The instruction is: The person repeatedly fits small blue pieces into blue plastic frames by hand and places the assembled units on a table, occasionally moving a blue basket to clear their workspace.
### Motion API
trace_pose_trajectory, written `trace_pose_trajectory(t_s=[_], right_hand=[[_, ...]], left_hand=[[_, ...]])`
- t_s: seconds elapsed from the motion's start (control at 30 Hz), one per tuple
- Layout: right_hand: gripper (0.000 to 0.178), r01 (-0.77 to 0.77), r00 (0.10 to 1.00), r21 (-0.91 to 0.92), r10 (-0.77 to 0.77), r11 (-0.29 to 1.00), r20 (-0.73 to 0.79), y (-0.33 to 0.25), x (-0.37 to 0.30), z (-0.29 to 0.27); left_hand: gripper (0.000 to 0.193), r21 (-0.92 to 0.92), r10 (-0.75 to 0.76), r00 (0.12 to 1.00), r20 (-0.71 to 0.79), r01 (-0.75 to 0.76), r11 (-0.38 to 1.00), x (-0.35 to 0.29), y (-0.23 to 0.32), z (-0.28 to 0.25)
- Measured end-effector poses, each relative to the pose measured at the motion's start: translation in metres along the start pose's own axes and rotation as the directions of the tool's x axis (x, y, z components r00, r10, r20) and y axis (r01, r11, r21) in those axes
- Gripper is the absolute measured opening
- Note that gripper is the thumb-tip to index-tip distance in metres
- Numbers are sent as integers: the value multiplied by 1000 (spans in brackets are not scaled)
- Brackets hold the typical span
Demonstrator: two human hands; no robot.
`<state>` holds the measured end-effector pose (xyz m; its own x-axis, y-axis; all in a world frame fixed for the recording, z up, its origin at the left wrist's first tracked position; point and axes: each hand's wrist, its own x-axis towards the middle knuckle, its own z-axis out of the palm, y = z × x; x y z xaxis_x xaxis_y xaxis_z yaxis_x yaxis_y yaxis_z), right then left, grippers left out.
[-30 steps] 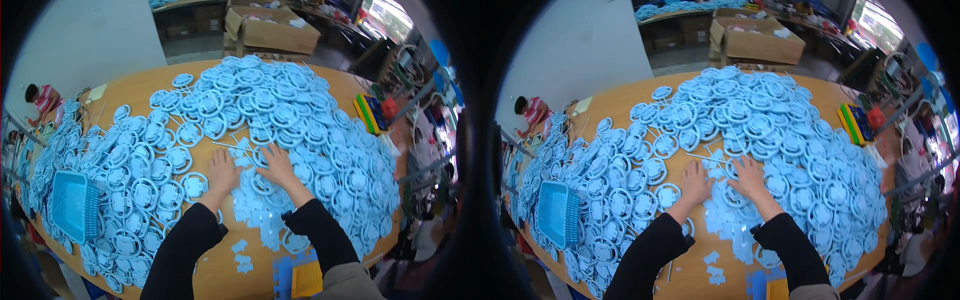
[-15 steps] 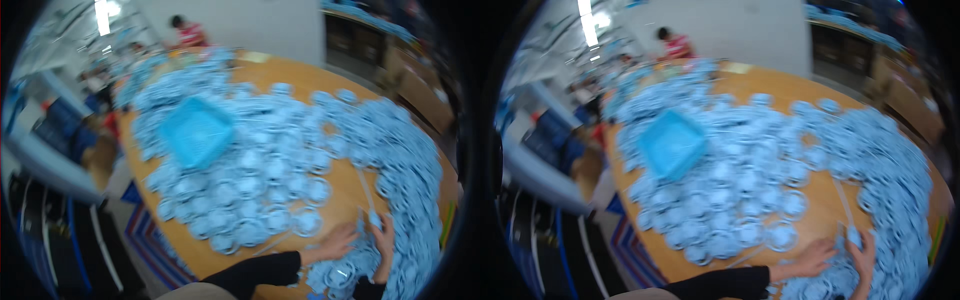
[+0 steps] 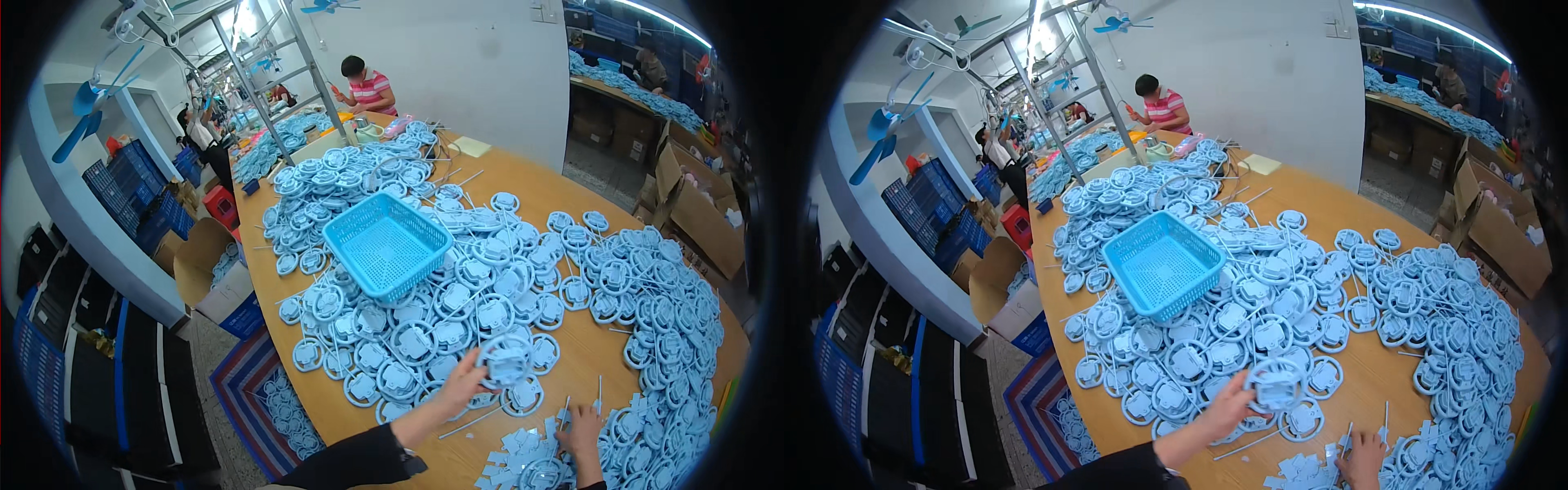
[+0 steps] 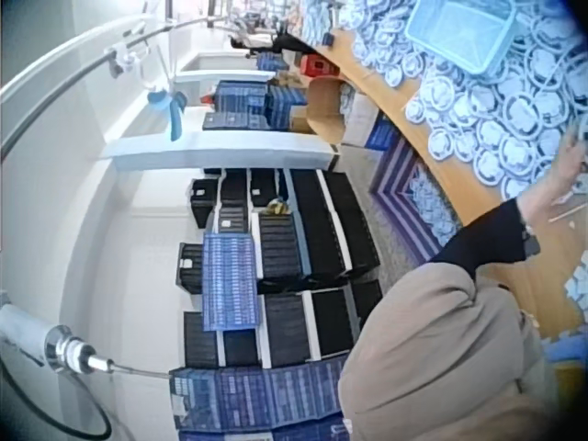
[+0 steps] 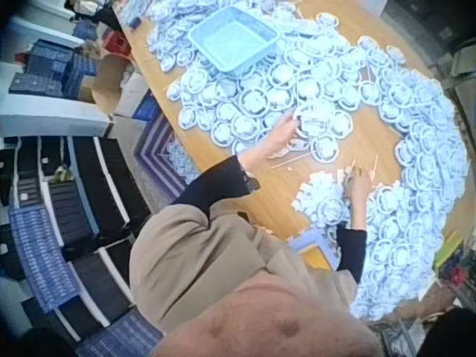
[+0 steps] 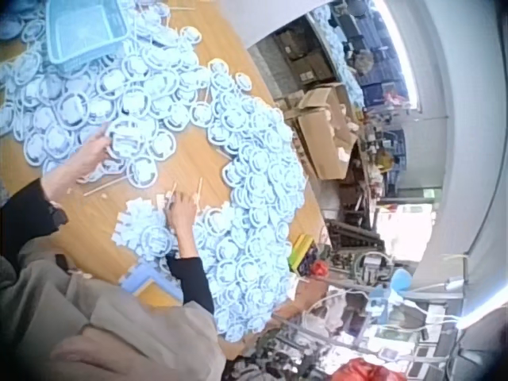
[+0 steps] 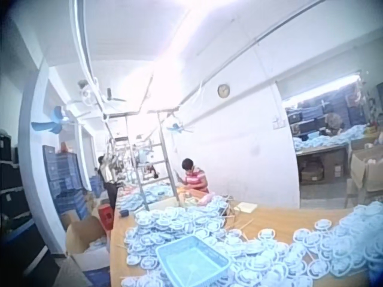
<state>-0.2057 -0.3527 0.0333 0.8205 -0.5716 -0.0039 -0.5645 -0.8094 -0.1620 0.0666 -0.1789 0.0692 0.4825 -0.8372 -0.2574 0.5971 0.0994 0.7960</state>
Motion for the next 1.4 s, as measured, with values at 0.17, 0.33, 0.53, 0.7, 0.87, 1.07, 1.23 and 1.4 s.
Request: trace_pose_trajectory(t_s=[0.17,0.33,0.53,0.7,0.87,1.07,1.23,1.4], right_hand=[[23,-123,991,118,116,985,59,16,-25,44],[16,-298,954,287,278,910,108,15,-17,53],[36,-41,989,167,63,985,-133,-18,-19,24],[38,59,996,122,-67,991,59,-28,-37,33],[25,48,998,294,-54,955,13,-24,-46,42],[16,-183,959,591,275,786,-67,13,-34,35],[10,-3,971,910,219,414,-97,-135,34,-48],[25,559,717,333,-241,759,-654,-190,33,-63]], left_hand=[[47,-19,57,993,103,-55,998,-28,62,-33],[52,-126,-49,993,108,63,990,-49,46,-31],[57,-252,-105,986,127,135,958,-68,11,-31],[57,-310,-127,979,156,171,935,-97,33,-46],[54,-279,277,955,103,-239,930,-154,121,-85],[49,107,312,950,-30,-307,946,-146,154,-90],[46,-10,-5,1000,-19,5,1000,-109,85,-46],[43,350,1,998,-61,21,937,-67,-40,-66]])
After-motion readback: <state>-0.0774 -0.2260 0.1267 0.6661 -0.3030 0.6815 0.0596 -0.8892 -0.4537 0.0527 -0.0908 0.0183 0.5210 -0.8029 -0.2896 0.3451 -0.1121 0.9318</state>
